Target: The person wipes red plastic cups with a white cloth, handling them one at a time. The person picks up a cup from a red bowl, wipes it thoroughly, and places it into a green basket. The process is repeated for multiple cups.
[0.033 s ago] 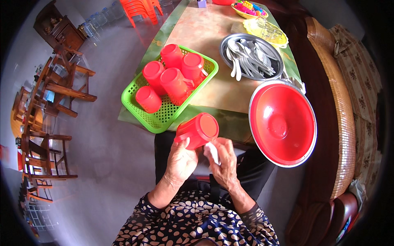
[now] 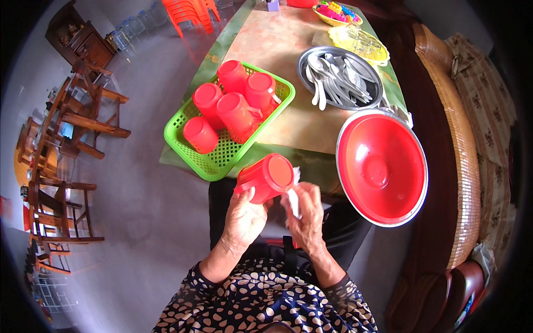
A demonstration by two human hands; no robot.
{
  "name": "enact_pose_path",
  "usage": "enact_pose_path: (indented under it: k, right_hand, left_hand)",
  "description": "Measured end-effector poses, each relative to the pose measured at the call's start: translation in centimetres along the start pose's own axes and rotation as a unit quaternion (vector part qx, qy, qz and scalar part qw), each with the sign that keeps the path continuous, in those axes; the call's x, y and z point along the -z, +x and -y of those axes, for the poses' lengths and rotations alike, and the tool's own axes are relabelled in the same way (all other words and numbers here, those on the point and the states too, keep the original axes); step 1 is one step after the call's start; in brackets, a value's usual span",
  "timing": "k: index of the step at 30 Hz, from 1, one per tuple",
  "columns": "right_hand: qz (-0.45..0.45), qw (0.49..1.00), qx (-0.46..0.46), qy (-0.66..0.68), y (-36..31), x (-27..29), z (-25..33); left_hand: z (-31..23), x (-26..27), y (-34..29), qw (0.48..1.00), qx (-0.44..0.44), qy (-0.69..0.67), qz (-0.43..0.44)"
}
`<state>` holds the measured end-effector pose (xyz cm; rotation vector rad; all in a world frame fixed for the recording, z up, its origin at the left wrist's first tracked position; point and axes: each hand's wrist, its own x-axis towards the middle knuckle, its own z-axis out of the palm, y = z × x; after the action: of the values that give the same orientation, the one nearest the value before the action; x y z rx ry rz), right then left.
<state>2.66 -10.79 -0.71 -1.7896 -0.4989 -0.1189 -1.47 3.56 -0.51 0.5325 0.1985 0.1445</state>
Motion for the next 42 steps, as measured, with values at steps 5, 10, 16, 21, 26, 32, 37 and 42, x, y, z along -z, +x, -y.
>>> enact_pose_path:
  k: [5,10,16,21,26,32,37,42]
  right_hand:
    - [-0.096,0.971,0.085,-0.201,4.1,-0.1,-2.6]
    - [0.014,0.987,0.034,-0.157,5.4,0.1,-3.7]
    - [0.005,0.981,0.071,-0.178,4.0,1.1,-0.5]
    - [0.052,0.992,0.080,-0.086,3.4,2.2,-0.4]
    - [0.039,0.995,0.025,-0.089,4.4,2.3,-3.3]
    - [-0.034,0.927,0.097,-0.361,3.6,1.3,-2.0]
    - [-0.022,0.965,0.112,-0.238,3.8,1.2,-2.3]
    - [0.025,0.974,0.118,-0.192,2.2,1.4,-1.8]
  left_hand:
    - [0.0,0.3,-0.4,1.000,-0.007,-0.015,-0.015]
    - [-0.4,-0.2,-0.1,0.996,-0.006,-0.084,-0.023]
    - [-0.3,-0.2,-0.1,0.996,0.013,-0.077,-0.034]
    - [0.4,-1.0,-0.1,0.997,0.025,-0.068,-0.008]
    - [0.8,0.1,0.5,0.997,0.020,-0.068,-0.009]
    - [0.7,0.7,0.5,0.998,0.010,-0.062,-0.012]
    - [1.1,1.4,0.6,0.998,0.021,-0.044,-0.033]
    - [1.0,1.9,0.7,0.998,0.028,-0.036,-0.047]
